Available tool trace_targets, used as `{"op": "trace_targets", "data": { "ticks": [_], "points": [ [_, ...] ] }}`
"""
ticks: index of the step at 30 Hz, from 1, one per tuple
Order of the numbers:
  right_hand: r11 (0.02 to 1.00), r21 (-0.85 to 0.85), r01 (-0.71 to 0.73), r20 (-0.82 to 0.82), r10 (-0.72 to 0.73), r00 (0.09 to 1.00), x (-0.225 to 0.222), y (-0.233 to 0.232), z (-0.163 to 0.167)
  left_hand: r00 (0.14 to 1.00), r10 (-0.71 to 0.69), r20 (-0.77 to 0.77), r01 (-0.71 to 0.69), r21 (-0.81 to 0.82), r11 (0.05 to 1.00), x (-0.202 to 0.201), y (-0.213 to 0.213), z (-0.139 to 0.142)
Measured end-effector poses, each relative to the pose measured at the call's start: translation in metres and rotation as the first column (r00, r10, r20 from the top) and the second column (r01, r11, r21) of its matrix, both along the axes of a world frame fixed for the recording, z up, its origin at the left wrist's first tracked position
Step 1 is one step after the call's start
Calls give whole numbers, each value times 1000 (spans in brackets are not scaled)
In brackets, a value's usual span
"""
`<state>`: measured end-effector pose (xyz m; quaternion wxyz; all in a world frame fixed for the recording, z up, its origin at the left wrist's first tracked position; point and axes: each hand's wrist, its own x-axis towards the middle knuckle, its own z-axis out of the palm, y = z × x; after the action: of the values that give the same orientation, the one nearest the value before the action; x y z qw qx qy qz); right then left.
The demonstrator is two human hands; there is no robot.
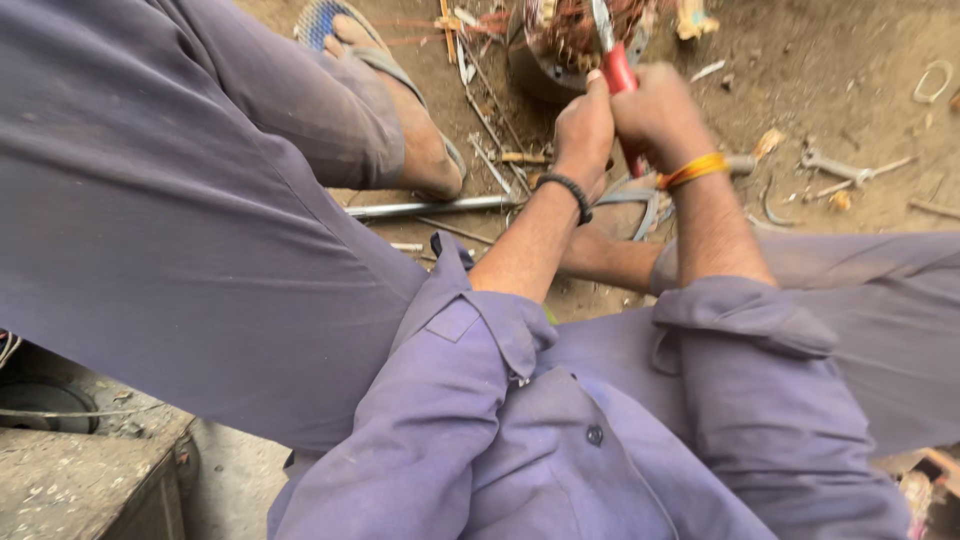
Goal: The person sits on the ground and uses red-handled pliers to cut copper wires from a cylindrical motor stator. The person repeatedly cuts and pulls the wires, leaving a growing pile of loose copper strands on the dirt floor.
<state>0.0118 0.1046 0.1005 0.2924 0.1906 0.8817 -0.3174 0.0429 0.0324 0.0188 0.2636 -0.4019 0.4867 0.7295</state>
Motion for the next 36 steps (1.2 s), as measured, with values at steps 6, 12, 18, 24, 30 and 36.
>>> {"op": "trace_targets", "data": {
  "ticks": [6, 12, 18, 24, 30, 36],
  "points": [
    [957, -151, 246, 168, -221, 961, 8, 3, -12, 997, -8, -77, 11, 43, 999, -3, -5, -2],
    [944, -166, 285, 114, -268, 957, 25, -7, -7, 993, 84, -86, -69, 156, 985, 4, -7, 26],
    [880, -368, 300, 150, -262, 953, 25, -8, -20, 998, 49, 33, -56, 271, 961, 9, -11, 47],
    [994, -42, 98, 10, -98, 995, 24, -10, -29, 981, 154, 122, -178, 218, 959, 5, -1, 33],
    [985, 172, -20, -120, 41, 992, 22, -20, -28, 966, 223, 132, -255, 339, 906, -1, -4, 16],
    [693, -526, 492, 423, -288, 859, 9, -15, 1, 973, -37, 226, 111, -323, 940, -12, -2, 92]
  ]
}}
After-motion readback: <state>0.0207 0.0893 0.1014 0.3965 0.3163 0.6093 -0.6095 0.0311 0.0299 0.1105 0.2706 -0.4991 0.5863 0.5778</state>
